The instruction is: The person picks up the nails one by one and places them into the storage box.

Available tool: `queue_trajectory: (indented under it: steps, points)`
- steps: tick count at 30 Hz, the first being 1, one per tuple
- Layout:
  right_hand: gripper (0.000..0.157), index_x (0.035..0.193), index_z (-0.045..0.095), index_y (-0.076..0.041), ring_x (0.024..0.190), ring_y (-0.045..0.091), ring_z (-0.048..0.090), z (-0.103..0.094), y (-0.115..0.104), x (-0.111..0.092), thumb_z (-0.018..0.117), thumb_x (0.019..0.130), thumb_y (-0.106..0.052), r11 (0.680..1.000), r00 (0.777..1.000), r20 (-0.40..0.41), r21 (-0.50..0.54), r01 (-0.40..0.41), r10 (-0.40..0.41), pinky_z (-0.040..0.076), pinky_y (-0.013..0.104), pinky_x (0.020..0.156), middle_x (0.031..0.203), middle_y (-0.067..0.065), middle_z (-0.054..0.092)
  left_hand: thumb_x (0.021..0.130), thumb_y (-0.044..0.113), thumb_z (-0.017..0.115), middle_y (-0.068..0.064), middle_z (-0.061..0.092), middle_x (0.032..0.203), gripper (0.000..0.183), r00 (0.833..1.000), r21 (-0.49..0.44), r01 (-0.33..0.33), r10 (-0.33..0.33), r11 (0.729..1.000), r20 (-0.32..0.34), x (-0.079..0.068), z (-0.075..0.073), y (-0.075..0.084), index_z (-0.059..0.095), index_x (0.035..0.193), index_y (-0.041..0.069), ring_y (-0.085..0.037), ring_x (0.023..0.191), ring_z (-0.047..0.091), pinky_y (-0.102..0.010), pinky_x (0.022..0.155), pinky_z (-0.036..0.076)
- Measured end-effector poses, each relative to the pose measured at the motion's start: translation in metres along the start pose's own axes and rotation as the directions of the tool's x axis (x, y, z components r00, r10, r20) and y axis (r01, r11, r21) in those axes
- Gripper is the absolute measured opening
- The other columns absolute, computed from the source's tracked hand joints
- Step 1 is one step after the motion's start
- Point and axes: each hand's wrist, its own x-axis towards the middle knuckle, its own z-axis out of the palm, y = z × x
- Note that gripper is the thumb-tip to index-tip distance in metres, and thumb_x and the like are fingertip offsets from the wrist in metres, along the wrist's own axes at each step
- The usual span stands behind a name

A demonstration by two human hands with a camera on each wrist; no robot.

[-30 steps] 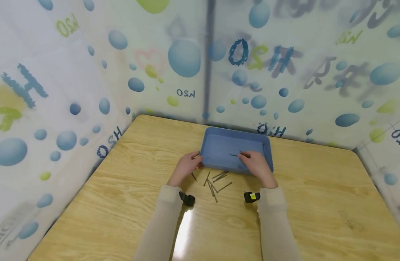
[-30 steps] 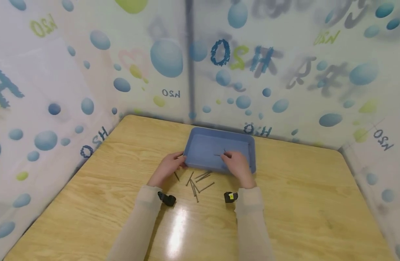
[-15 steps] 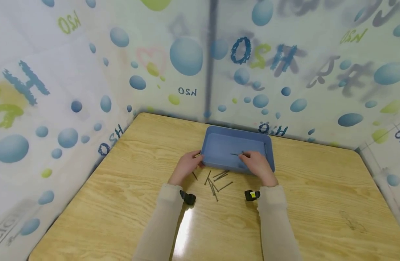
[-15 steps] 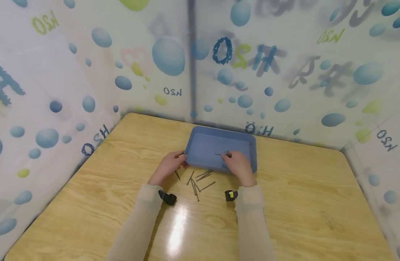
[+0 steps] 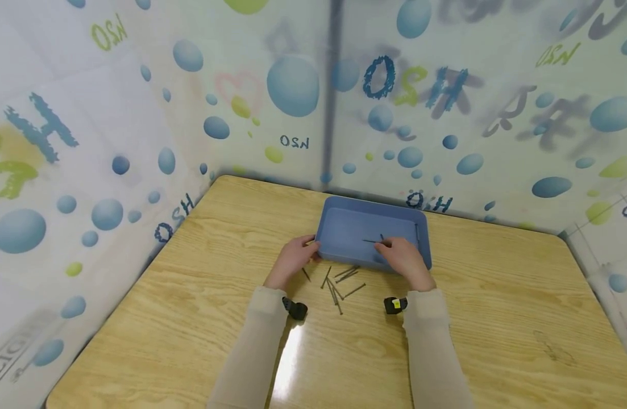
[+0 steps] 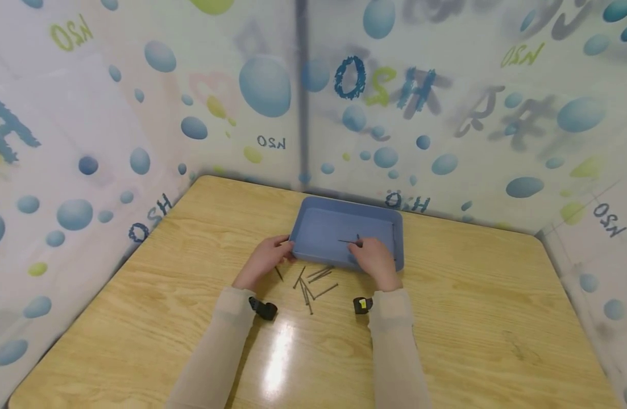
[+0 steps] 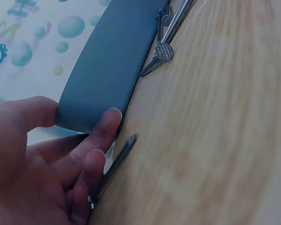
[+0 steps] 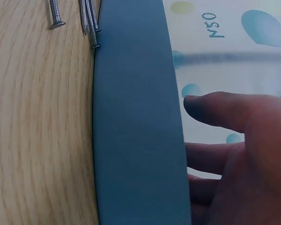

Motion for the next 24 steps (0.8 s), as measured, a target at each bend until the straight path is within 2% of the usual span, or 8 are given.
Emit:
queue_trajectory:
  steps: [5, 12, 15, 18, 24]
  points:
    - [0.038, 0.111, 0.061, -0.005, 0.084, 0.024, 0.055, 0.0018, 0.0023, 0.0013, 0.045, 0.092, -0.034, 1.000, 1.000, 0.012, 0.003, -0.011, 0.011, 0.042, 0.038, 0.066, 0.104, 0.012, 0.060, 0.091, 0.037, 0.046, 0.004, 0.065, 0.072, 0.044, 1.000, 0.005, -0.002, 0.002, 1.000, 0.004, 0.0001, 0.0003, -0.0010, 0.050, 0.129, 0.016, -0.013, 0.074, 0.057, -0.029, 0.067, 0.044]
    - [0.047, 0.126, 0.049, -0.003, 0.108, 0.033, 0.048, 0.0019, 0.0062, 0.0035, 0.044, 0.093, -0.036, 1.000, 1.000, 0.008, 0.015, -0.017, 0.017, 0.040, 0.048, 0.083, 0.127, 0.018, 0.047, 0.091, 0.036, 0.046, 0.002, 0.065, 0.072, 0.044, 1.000, -0.013, -0.002, 0.002, 1.000, 0.001, -0.0017, 0.0001, 0.0008, 0.050, 0.129, 0.014, -0.014, 0.075, 0.057, -0.030, 0.066, 0.043]
    - [0.050, 0.130, 0.044, -0.002, 0.112, 0.035, 0.045, 0.0008, 0.0053, 0.0017, 0.044, 0.093, -0.036, 1.000, 1.000, -0.008, 0.019, -0.009, 0.009, 0.038, 0.050, 0.086, 0.131, 0.018, 0.043, 0.091, 0.036, 0.046, 0.002, 0.065, 0.072, 0.044, 1.000, -0.013, -0.002, 0.002, 1.000, -0.001, -0.0021, -0.0001, 0.0009, 0.050, 0.128, 0.014, -0.014, 0.075, 0.057, -0.030, 0.065, 0.043]
    - [0.050, 0.131, 0.043, -0.003, 0.111, 0.034, 0.046, -0.0004, 0.0031, -0.0018, 0.045, 0.092, -0.035, 1.000, 0.999, -0.037, 0.023, 0.021, -0.020, 0.038, 0.050, 0.086, 0.129, 0.018, 0.044, 0.091, 0.036, 0.046, 0.002, 0.065, 0.072, 0.044, 1.000, -0.014, -0.002, 0.002, 1.000, -0.003, -0.0025, -0.0003, 0.0011, 0.051, 0.128, 0.014, -0.014, 0.076, 0.057, -0.030, 0.065, 0.042]
    - [0.045, 0.127, 0.048, -0.005, 0.105, 0.030, 0.049, -0.0004, -0.0013, -0.0057, 0.049, 0.091, -0.033, 0.991, 0.988, -0.090, 0.024, 0.131, -0.129, 0.041, 0.047, 0.081, 0.121, 0.017, 0.047, 0.091, 0.037, 0.046, 0.002, 0.066, 0.073, 0.044, 1.000, -0.010, 0.000, 0.000, 1.000, -0.003, -0.0023, -0.0006, 0.0014, 0.050, 0.128, 0.015, -0.014, 0.076, 0.056, -0.030, 0.065, 0.042]
